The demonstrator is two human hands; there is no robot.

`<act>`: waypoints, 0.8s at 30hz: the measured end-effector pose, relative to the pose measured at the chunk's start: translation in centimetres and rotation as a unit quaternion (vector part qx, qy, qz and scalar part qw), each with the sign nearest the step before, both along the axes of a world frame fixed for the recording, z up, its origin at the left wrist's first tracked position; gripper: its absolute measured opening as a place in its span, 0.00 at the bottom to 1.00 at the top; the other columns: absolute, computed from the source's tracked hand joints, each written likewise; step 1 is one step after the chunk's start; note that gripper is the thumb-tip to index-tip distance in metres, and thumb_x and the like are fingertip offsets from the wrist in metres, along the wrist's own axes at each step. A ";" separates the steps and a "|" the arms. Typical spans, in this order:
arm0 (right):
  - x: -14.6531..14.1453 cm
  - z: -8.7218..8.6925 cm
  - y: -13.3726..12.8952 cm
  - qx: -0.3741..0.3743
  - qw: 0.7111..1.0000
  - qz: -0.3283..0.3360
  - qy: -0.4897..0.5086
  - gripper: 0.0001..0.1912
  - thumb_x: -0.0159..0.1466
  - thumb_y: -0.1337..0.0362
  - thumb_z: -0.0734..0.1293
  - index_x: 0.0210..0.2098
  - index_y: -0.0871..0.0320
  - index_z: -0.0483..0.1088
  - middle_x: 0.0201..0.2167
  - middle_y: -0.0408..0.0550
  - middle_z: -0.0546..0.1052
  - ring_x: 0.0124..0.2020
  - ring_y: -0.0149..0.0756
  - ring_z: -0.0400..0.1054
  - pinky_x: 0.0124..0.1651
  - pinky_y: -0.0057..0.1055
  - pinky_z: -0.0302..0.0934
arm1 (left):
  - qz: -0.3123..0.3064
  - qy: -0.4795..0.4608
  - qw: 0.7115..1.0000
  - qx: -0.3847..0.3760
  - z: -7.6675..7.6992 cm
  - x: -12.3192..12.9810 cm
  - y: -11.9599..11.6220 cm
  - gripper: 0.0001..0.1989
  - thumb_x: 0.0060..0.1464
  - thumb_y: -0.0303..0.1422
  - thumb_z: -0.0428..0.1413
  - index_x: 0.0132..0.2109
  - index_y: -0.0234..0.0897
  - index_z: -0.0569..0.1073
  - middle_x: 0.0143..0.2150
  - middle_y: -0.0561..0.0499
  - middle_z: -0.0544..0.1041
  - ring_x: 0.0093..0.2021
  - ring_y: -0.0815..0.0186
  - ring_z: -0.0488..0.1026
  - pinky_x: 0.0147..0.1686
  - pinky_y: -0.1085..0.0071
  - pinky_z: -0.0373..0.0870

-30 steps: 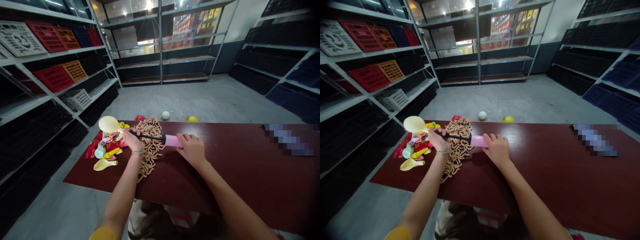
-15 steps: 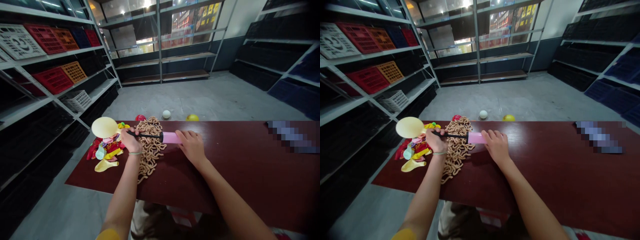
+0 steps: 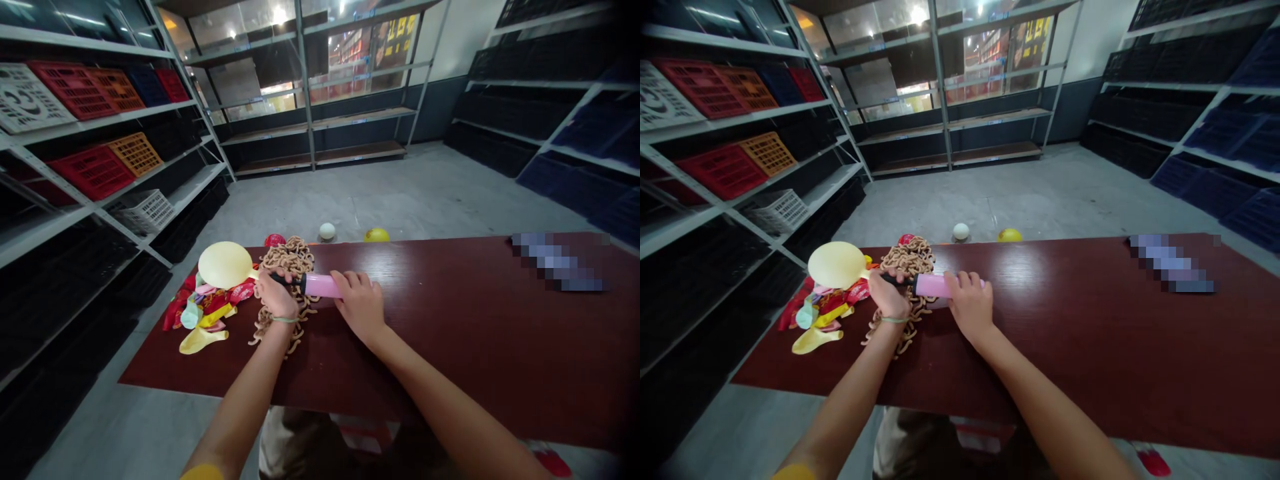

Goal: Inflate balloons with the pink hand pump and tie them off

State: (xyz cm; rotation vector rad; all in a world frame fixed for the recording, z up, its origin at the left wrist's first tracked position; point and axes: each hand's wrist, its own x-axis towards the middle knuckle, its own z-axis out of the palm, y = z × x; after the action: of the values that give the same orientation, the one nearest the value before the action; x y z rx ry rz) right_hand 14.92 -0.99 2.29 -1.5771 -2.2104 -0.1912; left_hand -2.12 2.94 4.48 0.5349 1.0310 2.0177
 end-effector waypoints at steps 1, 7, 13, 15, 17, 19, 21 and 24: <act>-0.1 -0.1 0.0 -0.007 1.000 0.016 0.000 0.28 0.62 0.65 0.65 0.62 0.50 0.61 0.51 0.52 0.73 0.48 0.46 0.61 0.44 0.39 0.52 | 0.021 -0.011 1.000 0.005 -0.1 0.5 0.0 0.09 0.58 0.35 0.48 0.30 0.41 0.57 0.23 0.56 0.59 0.19 0.71 0.57 0.27 0.69 0.66; 1.6 0.1 1.4 0.001 0.998 0.055 -0.019 0.28 0.64 0.65 0.64 0.63 0.50 0.60 0.51 0.51 0.73 0.49 0.44 0.61 0.45 0.37 0.52 | 0.055 -0.055 0.997 -0.004 0.6 -1.7 0.5 0.06 0.53 0.33 0.49 0.33 0.41 0.57 0.22 0.60 0.60 0.18 0.73 0.58 0.27 0.70 0.67; 4.4 0.2 2.8 0.035 0.999 -0.001 -0.019 0.27 0.62 0.68 0.65 0.61 0.50 0.62 0.55 0.50 0.71 0.54 0.45 0.58 0.48 0.38 0.51 | 0.107 -0.077 0.991 0.022 1.2 -5.5 0.9 0.07 0.51 0.30 0.49 0.33 0.40 0.55 0.24 0.61 0.60 0.18 0.74 0.58 0.28 0.71 0.67; 4.1 0.1 2.5 0.028 0.999 -0.024 -0.009 0.26 0.62 0.68 0.66 0.59 0.51 0.63 0.55 0.51 0.72 0.54 0.45 0.58 0.47 0.38 0.50 | 0.118 -0.086 0.989 0.023 1.2 -5.6 0.9 0.06 0.50 0.29 0.48 0.33 0.40 0.55 0.24 0.60 0.59 0.18 0.74 0.58 0.27 0.72 0.66; 3.1 0.2 1.8 0.021 0.999 -0.043 -0.003 0.25 0.61 0.68 0.66 0.58 0.51 0.64 0.54 0.51 0.72 0.53 0.46 0.58 0.46 0.38 0.50 | 0.132 -0.095 0.987 0.022 1.2 -5.0 0.9 0.05 0.51 0.29 0.46 0.32 0.40 0.55 0.24 0.60 0.58 0.18 0.74 0.57 0.25 0.73 0.64; 1.9 0.2 0.9 0.017 0.999 -0.051 -0.002 0.25 0.61 0.68 0.66 0.57 0.51 0.65 0.53 0.51 0.72 0.52 0.47 0.59 0.46 0.39 0.50 | 0.124 -0.094 0.988 0.013 0.9 -3.9 0.7 0.04 0.53 0.29 0.45 0.32 0.40 0.55 0.23 0.60 0.57 0.18 0.73 0.56 0.25 0.73 0.63; 0.7 0.2 0.1 0.016 0.999 -0.040 0.000 0.27 0.61 0.68 0.66 0.59 0.50 0.64 0.52 0.51 0.73 0.51 0.46 0.59 0.46 0.40 0.50 | 0.094 -0.080 0.992 0.002 0.4 -2.3 0.4 0.03 0.54 0.29 0.44 0.32 0.40 0.56 0.23 0.59 0.58 0.18 0.73 0.57 0.25 0.72 0.64; -0.1 0.0 -0.4 0.007 1.000 0.003 0.010 0.29 0.64 0.65 0.65 0.64 0.48 0.59 0.51 0.51 0.73 0.49 0.44 0.61 0.45 0.39 0.51 | 0.072 -0.031 0.997 0.001 -0.5 -0.4 0.2 0.04 0.55 0.30 0.45 0.31 0.40 0.58 0.22 0.58 0.61 0.19 0.72 0.60 0.26 0.71 0.64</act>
State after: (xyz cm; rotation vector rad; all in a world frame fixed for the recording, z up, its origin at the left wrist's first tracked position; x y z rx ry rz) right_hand 14.82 -1.40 2.24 -1.5585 -2.1925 -0.1885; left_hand -2.47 3.14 4.02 0.4055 1.0552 2.1487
